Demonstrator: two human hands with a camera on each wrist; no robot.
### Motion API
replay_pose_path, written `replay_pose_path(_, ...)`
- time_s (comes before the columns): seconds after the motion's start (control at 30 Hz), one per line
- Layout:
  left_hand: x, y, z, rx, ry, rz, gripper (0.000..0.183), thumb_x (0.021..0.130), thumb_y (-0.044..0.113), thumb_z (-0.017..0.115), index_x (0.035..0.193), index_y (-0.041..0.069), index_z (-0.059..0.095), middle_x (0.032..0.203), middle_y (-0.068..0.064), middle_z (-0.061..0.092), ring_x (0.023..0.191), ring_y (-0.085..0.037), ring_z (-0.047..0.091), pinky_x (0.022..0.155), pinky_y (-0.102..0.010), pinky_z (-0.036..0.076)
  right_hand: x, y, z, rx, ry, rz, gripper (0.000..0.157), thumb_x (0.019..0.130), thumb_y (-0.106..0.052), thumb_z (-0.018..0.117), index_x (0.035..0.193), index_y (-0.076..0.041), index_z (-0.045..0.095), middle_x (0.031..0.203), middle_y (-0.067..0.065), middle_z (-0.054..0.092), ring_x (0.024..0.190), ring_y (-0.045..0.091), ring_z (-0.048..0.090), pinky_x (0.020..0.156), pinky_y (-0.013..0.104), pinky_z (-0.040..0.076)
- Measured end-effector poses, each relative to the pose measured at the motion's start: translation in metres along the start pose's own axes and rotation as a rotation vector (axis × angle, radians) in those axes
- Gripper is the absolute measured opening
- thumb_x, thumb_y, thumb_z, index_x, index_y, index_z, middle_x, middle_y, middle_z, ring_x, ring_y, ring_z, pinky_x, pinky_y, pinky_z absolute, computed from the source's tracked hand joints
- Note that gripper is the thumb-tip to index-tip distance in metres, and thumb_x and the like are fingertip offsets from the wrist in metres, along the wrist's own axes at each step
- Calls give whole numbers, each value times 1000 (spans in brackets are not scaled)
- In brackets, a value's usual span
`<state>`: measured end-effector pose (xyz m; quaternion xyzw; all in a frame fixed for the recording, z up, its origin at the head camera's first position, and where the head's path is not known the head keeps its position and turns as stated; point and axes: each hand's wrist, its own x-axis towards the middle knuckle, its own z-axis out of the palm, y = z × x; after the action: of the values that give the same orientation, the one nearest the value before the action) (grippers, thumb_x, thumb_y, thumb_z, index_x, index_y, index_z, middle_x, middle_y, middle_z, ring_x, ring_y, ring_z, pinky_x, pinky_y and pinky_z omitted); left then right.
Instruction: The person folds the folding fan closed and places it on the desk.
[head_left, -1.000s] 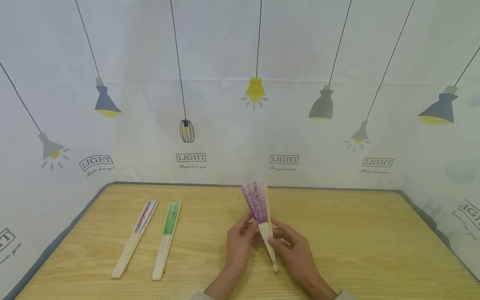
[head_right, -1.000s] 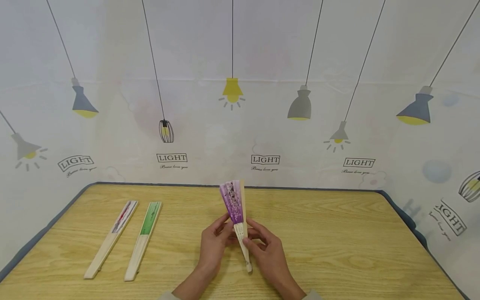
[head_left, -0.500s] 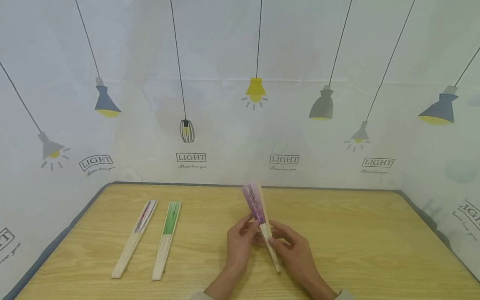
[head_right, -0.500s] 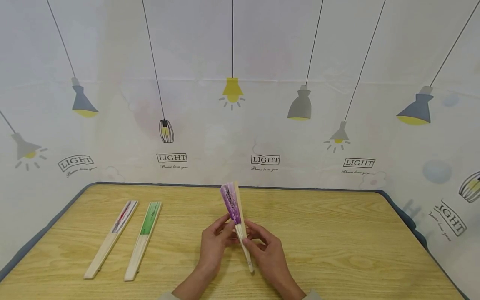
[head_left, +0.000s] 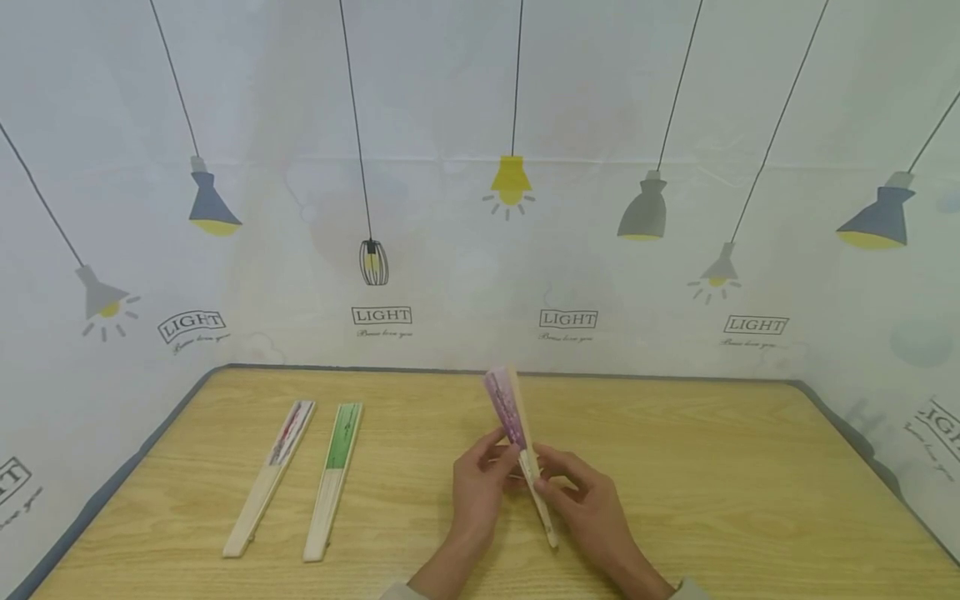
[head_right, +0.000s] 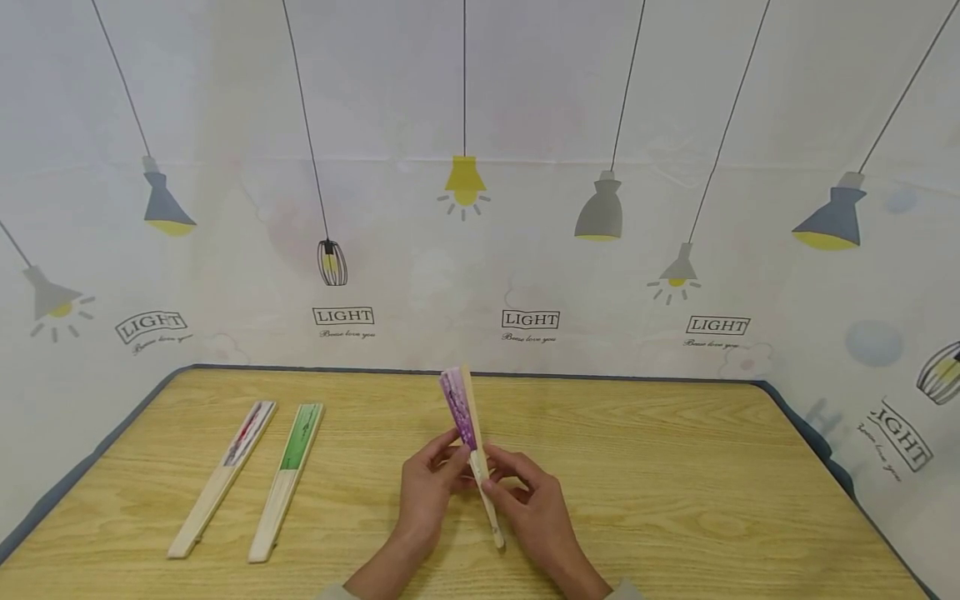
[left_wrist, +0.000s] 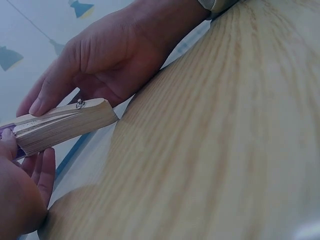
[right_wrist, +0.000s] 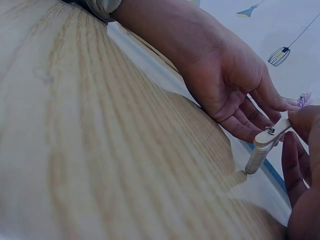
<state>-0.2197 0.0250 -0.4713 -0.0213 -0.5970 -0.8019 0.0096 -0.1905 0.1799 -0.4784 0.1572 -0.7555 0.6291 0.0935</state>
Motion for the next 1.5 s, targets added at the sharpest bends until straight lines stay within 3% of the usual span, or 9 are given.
replay_pose_path(0.4,-2,0,-2,-2,-17,19,40,98,27,56,127,-1,57,97,-12,67,77,-25,66,74,-40,60,-1,-1,2,36,-28,-89,36,91,-7,65,127,-5,60,103,10,62,97,17,59,82,32,57)
replay_pose_path(0.7,0,1,1,-10,36,-8,46,88,28,70,124,1,61,94,-10,67,75,-21,66,71,-37,60,-1,0,2,35,-11,-47,33,90,-10,66,123,-4,63,95,8,63,96,18,62,87,31,55)
replay_pose_path(0.93,0,1,0,-51,-10,-6,44,90,21,68,127,-1,58,94,-12,65,71,-21,66,70,-38,61,0,-2,3,41,16,41,32,89,-15,68,119,-5,65,95,5,65,100,22,63,91,29,52)
replay_pose_path(1.33,1,0,0,-50,-62,35,43,93,8,63,133,-2,52,105,-16,60,80,-21,64,73,-40,60,1,-1,2,21,49,77,30,88,-19,69,117,-12,67,96,7,64,103,20,62,89,28,53)
replay_pose_path(1.5,0,0,0,-61,-101,67,46,92,4,62,135,-4,48,111,-19,58,87,-21,62,78,-45,58,2,2,1,4,59,53,29,89,-18,68,118,-12,66,96,5,65,101,20,62,89,27,53)
